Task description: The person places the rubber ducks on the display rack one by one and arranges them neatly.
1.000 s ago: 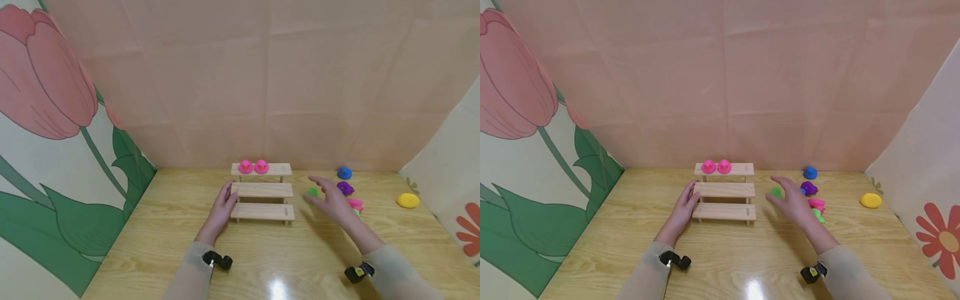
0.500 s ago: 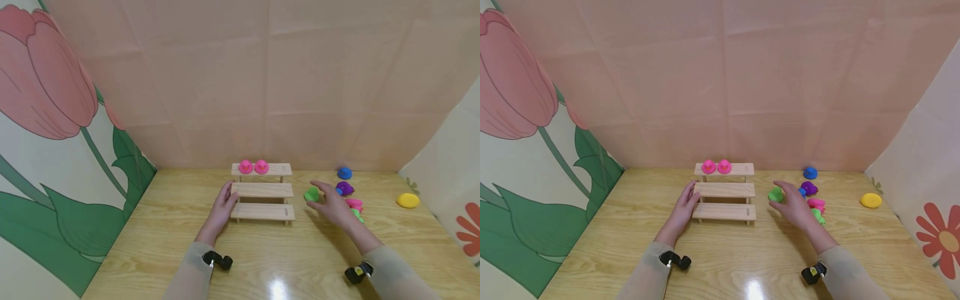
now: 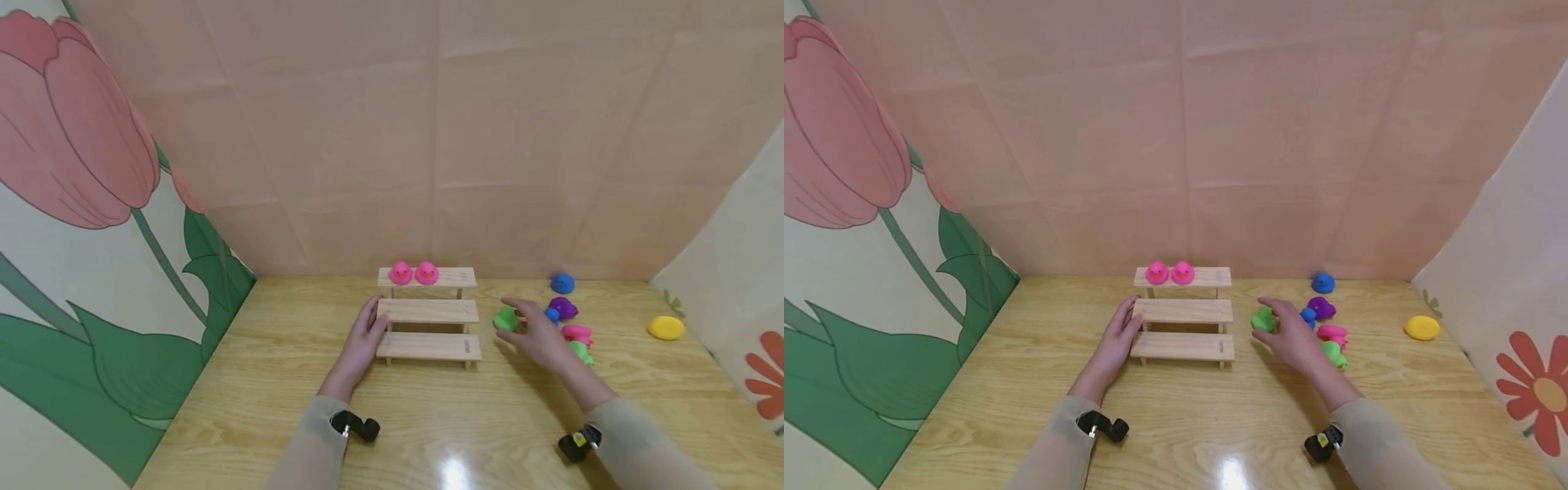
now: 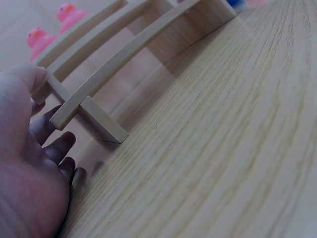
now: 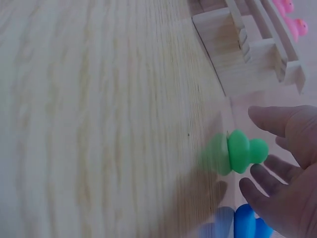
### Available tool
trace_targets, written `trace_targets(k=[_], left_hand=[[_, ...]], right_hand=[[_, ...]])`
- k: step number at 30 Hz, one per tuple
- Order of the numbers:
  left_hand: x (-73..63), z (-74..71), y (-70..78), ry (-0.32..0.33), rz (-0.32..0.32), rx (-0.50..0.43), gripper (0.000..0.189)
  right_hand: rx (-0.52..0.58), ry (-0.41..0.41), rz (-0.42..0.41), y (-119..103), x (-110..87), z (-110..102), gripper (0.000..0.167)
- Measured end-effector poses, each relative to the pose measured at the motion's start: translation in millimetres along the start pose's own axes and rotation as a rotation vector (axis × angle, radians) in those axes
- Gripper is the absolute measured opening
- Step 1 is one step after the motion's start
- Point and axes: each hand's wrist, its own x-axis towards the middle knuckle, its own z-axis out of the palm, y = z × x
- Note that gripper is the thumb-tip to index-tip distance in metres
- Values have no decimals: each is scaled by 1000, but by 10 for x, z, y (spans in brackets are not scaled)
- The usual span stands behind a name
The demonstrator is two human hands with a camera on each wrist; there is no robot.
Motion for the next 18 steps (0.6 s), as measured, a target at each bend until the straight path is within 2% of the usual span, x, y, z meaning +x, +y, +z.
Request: trace_targets(k=[9,18], left_hand=[[2,-1,9,1,-6,-1,65],[1,-3,8,-4,-6,-7,66]], right_hand=[[-57,-5,46,-53,61,91,70],[-28,4,-24,-85,111,169,58]])
